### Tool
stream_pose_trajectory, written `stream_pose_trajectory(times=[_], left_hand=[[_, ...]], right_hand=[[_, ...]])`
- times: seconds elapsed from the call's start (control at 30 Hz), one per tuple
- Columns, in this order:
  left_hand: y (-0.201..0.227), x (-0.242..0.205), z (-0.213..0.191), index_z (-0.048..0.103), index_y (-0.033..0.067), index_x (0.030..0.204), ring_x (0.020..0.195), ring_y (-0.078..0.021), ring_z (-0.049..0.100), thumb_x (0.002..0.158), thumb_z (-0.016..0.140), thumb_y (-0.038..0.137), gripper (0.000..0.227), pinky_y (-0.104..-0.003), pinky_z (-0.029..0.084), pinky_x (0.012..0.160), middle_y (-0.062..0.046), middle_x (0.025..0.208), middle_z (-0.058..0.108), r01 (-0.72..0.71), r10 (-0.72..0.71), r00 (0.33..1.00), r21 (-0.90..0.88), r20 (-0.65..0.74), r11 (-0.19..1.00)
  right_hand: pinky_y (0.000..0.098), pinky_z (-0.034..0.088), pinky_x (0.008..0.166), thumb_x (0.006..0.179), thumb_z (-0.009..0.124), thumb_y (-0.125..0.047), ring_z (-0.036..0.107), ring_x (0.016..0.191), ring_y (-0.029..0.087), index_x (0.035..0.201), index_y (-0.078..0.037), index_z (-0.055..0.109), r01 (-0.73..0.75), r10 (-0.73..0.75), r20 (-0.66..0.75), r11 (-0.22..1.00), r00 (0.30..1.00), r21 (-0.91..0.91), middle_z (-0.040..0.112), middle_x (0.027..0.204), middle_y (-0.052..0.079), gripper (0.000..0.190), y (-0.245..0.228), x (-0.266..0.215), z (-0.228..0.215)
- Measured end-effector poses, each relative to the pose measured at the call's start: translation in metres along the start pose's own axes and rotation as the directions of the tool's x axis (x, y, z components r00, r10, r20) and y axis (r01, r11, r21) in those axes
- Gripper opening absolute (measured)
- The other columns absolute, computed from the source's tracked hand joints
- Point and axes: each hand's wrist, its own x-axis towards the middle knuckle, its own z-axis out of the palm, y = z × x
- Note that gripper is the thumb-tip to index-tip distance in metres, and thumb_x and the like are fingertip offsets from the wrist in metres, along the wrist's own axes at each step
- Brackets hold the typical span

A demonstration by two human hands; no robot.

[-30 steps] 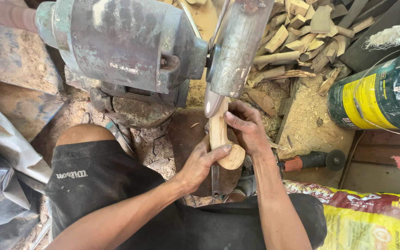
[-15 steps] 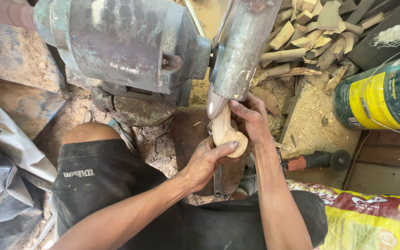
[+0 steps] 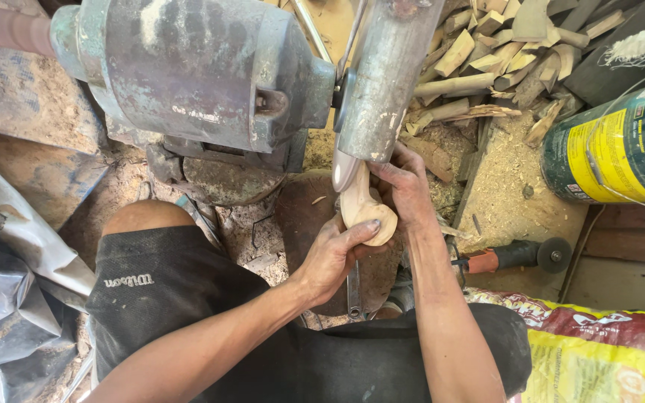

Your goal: The person holds a curved wooden piece against a rotating grinding wheel, repeatedly rotating and repositioning the piece to smooth its surfaces. The person works on both the curved and flat sides of the wood, occasionally pausing to inspect the shape before continuing.

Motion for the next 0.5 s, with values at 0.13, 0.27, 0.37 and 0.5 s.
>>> stream_pose_trajectory(times=[0.13,0.27,0.37,0.5], left_hand=[[-0.006,-0.011,0.000,0.050,0.0001,0.138,0.114,-0.0158,0.064,0.095,0.067,0.023,0.051,-0.036,0.055,0.101,-0.008,0.125,0.063,0.010,-0.010,1.000,-0.006,-0.005,1.000],[-0.013,-0.026,0.003,0.051,0.0009,0.138,0.112,-0.0179,0.064,0.092,0.070,0.027,0.056,-0.036,0.055,0.099,-0.009,0.123,0.063,0.031,-0.029,0.999,0.065,-0.024,0.997],[-0.010,-0.033,0.002,0.052,0.0007,0.136,0.112,-0.0188,0.064,0.088,0.072,0.031,0.060,-0.037,0.055,0.098,-0.009,0.122,0.064,0.072,-0.071,0.997,0.102,-0.020,0.992],[-0.014,-0.035,0.002,0.054,0.0008,0.136,0.110,-0.0183,0.064,0.087,0.072,0.032,0.061,-0.035,0.053,0.098,-0.009,0.121,0.065,0.095,-0.091,0.995,0.181,-0.031,0.979]], right_hand=[[0.0358,0.061,0.085,0.096,0.068,-0.011,0.071,0.096,0.020,0.127,0.006,0.062,-0.034,0.034,0.010,0.999,0.999,-0.033,0.071,0.111,0.013,0.036,0.001,-0.010,0.002],[0.0363,0.061,0.086,0.095,0.069,-0.014,0.072,0.095,0.022,0.126,0.007,0.063,-0.051,0.054,0.018,0.987,0.998,-0.152,0.072,0.108,0.015,0.038,0.000,-0.025,0.002],[0.0359,0.060,0.087,0.095,0.069,-0.018,0.071,0.098,0.021,0.127,0.007,0.063,-0.052,0.047,-0.033,0.983,0.998,-0.174,0.071,0.111,0.014,0.041,-0.002,-0.039,0.006],[0.0343,0.059,0.089,0.095,0.068,-0.021,0.070,0.103,0.020,0.133,0.005,0.060,-0.099,0.098,-0.018,0.993,0.995,-0.068,0.069,0.117,0.013,0.046,-0.008,-0.057,0.004]])
